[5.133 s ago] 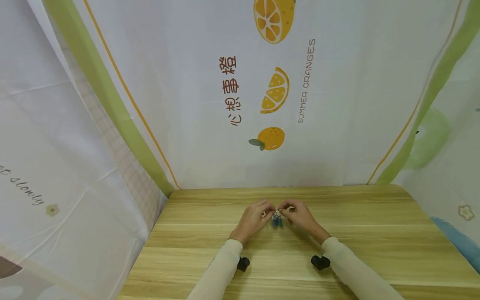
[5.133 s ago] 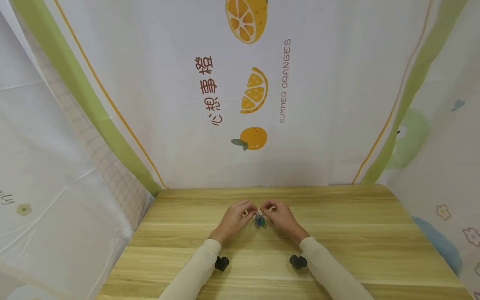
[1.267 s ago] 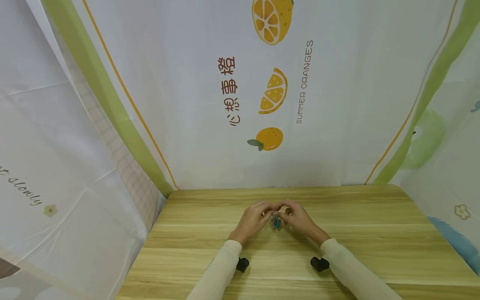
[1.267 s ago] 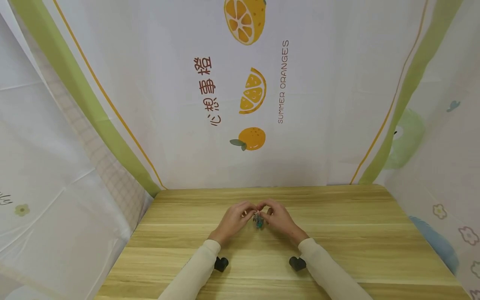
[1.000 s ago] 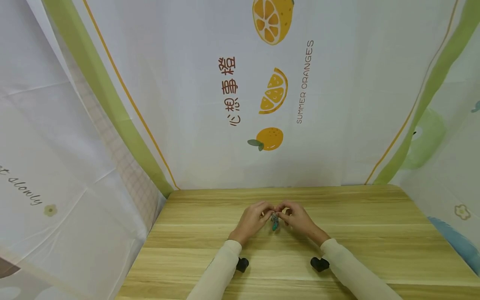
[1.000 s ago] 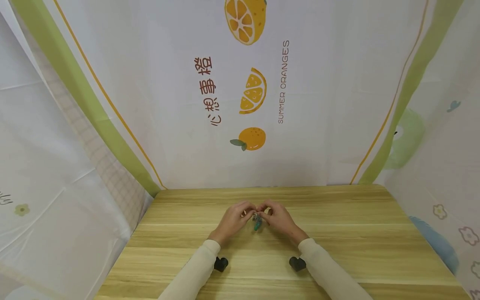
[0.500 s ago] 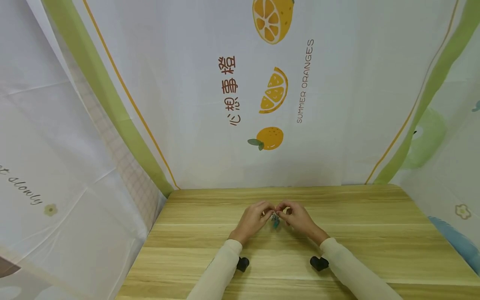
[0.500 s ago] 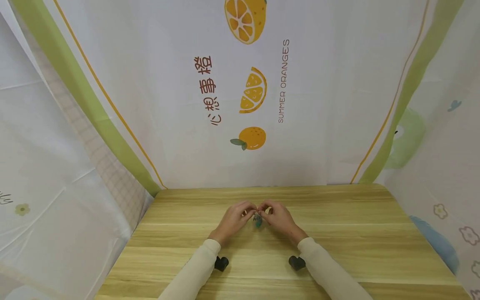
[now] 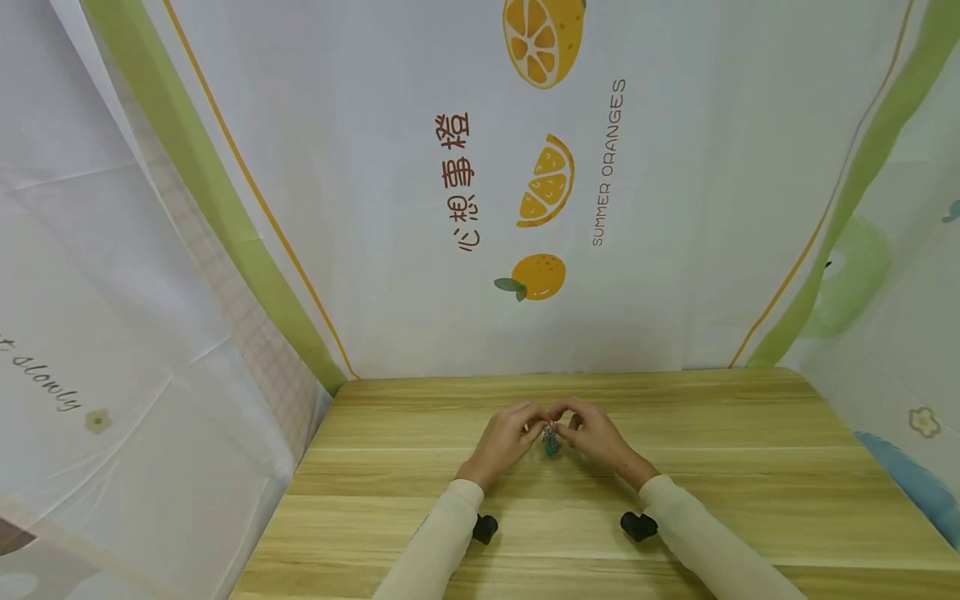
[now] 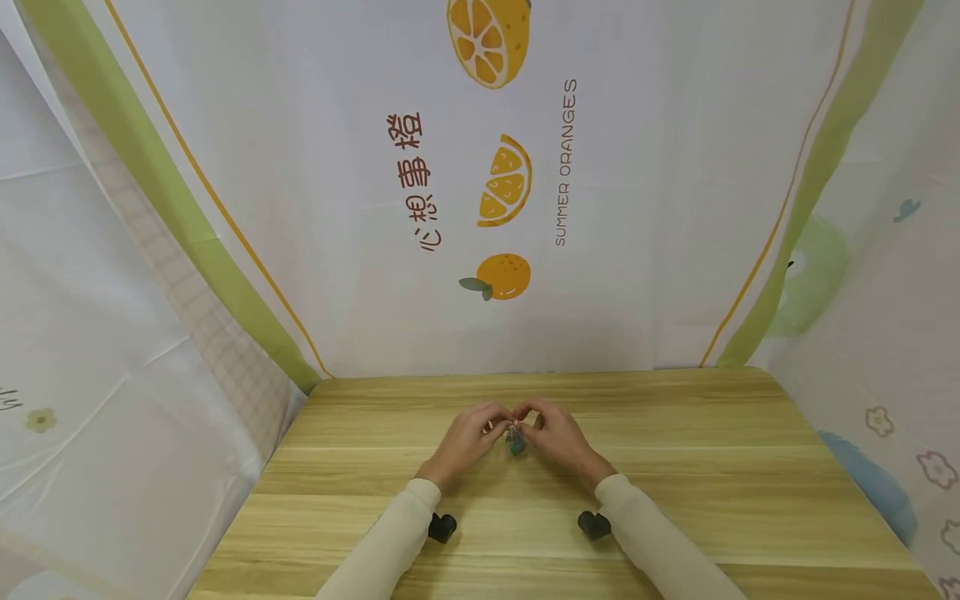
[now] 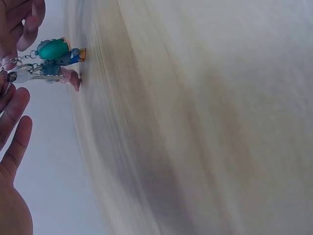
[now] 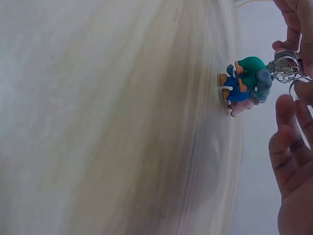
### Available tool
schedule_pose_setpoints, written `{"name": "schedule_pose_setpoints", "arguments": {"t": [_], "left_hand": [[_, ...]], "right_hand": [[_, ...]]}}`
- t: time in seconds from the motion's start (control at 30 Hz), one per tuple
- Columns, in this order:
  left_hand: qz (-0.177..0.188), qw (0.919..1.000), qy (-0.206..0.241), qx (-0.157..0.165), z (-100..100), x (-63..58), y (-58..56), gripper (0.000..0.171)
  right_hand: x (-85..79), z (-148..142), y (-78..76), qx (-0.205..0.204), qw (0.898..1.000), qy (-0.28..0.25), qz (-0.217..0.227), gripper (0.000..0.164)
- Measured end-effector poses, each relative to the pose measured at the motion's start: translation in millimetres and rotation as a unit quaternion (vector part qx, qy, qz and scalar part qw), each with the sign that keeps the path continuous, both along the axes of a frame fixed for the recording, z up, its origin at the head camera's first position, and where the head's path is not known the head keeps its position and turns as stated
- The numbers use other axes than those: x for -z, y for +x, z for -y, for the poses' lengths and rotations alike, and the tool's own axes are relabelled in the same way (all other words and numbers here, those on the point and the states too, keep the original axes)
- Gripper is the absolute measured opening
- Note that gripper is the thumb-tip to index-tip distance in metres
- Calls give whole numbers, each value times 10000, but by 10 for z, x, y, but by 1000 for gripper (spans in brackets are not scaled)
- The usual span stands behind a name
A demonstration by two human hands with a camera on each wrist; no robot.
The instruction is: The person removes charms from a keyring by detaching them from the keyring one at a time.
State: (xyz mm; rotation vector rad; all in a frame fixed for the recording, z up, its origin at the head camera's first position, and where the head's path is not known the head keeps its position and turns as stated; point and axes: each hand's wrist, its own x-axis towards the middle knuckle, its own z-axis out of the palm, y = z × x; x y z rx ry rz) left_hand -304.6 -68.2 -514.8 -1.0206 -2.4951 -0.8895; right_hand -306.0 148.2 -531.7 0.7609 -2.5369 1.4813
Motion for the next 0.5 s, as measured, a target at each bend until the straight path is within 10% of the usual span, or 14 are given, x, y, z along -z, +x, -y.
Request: {"name": "schedule_pose_setpoints", "arguments": {"t": [0.5], "left_hand": [[48, 10000, -53, -33, 23, 9, 2, 12]], "right_hand": [[16, -1, -4, -15, 9998, 73, -195, 7]]}}
